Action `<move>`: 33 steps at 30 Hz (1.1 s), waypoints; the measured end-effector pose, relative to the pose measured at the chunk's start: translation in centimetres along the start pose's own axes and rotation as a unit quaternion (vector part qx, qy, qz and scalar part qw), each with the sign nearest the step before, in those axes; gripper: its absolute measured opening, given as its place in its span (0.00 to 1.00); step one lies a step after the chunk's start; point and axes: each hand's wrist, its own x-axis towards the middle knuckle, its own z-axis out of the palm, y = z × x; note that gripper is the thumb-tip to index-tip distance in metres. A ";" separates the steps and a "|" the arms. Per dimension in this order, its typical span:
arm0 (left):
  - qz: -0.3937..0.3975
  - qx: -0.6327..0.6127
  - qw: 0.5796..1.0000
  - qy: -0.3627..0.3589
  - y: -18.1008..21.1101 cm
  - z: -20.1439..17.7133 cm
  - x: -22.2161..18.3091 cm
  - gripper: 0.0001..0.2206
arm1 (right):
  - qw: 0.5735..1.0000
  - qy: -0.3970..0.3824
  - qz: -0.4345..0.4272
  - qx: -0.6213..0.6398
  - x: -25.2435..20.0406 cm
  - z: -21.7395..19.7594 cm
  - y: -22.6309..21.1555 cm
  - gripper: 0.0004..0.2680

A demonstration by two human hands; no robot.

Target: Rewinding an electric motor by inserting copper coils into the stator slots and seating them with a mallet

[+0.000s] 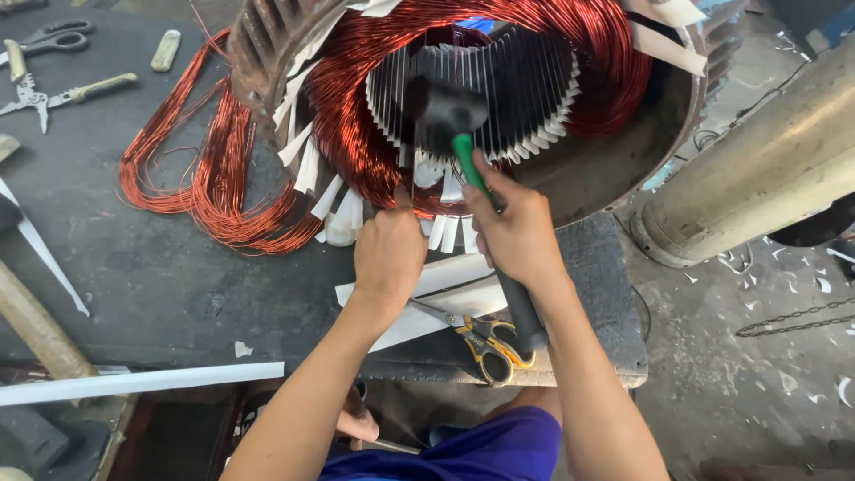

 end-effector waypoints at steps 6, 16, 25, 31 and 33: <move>0.024 0.024 0.999 0.017 0.0 0.3 -0.6 0.21 | 0.988 0.115 -0.073 -0.072 -2.3 3.8 0.0 0.16; 0.118 0.195 0.951 0.208 0.6 0.7 -2.4 0.21 | 0.997 0.051 -0.007 0.064 -2.9 0.5 -0.5 0.17; 0.127 0.225 0.942 0.216 -0.3 3.0 0.0 0.21 | 1.000 0.001 -0.003 0.019 -2.5 1.1 0.7 0.15; 0.100 0.163 0.971 0.147 -1.3 3.7 1.3 0.23 | 0.998 0.044 -0.038 0.019 -1.3 3.5 4.2 0.17; 0.054 0.087 0.992 0.070 -1.9 4.2 2.1 0.21 | 0.998 -0.028 0.000 0.049 -0.9 1.9 2.1 0.16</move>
